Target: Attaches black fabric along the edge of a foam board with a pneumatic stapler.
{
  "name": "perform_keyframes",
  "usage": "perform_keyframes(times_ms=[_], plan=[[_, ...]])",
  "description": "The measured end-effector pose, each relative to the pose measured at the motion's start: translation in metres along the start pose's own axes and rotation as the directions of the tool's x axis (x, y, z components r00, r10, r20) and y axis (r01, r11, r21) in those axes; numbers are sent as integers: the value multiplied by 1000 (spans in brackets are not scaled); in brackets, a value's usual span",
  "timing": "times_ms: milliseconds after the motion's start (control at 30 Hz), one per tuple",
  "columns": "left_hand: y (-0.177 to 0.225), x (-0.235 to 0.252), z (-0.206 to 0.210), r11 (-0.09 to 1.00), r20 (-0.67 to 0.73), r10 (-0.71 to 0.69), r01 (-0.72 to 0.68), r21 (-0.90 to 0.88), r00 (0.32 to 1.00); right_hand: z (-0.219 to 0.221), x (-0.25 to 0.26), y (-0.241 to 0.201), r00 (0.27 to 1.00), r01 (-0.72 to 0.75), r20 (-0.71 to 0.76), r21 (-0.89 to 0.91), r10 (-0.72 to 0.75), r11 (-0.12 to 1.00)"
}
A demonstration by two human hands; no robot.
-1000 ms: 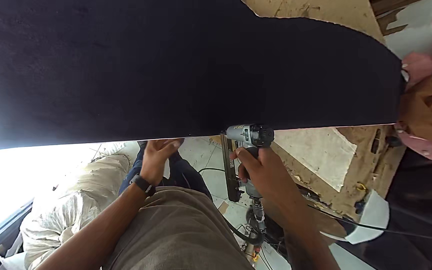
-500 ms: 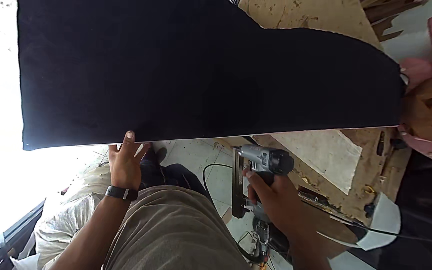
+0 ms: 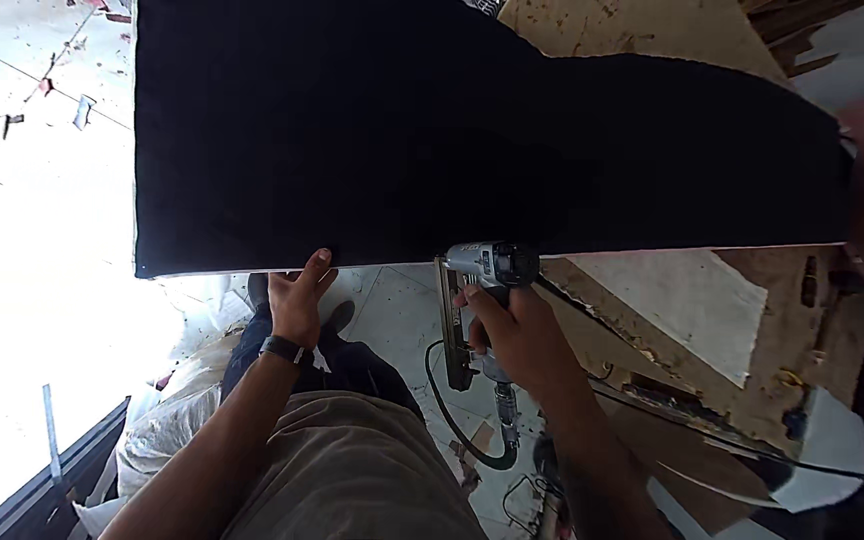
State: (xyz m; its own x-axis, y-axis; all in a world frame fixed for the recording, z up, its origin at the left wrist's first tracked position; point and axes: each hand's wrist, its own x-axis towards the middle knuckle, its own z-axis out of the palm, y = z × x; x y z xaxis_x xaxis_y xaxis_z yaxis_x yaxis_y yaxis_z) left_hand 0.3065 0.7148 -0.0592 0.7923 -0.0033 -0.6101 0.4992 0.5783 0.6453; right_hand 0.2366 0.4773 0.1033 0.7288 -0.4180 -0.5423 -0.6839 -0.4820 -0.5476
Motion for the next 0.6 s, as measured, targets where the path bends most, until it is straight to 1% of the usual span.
perform_keyframes(times_ms=[133,300,467,533,600], plan=[[6,-1,-4,999,34,-32,31,31,999,10,1,-13,998,-59,24,-27,59,998],[12,5,-9,996,58,-89,88,22,994,19,1,-28,996,-94,-11,-33,94,995],[16,3,-11,987,43,-156,155,43,987,26,-5,-39,988,-150,-36,-80,147,986],[15,6,-9,988,30,-151,150,29,988,33,-7,-50,991,-136,-20,-54,135,989],[13,5,-11,990,29,-142,142,13,989,49,-11,-63,992,-127,2,-67,127,990]])
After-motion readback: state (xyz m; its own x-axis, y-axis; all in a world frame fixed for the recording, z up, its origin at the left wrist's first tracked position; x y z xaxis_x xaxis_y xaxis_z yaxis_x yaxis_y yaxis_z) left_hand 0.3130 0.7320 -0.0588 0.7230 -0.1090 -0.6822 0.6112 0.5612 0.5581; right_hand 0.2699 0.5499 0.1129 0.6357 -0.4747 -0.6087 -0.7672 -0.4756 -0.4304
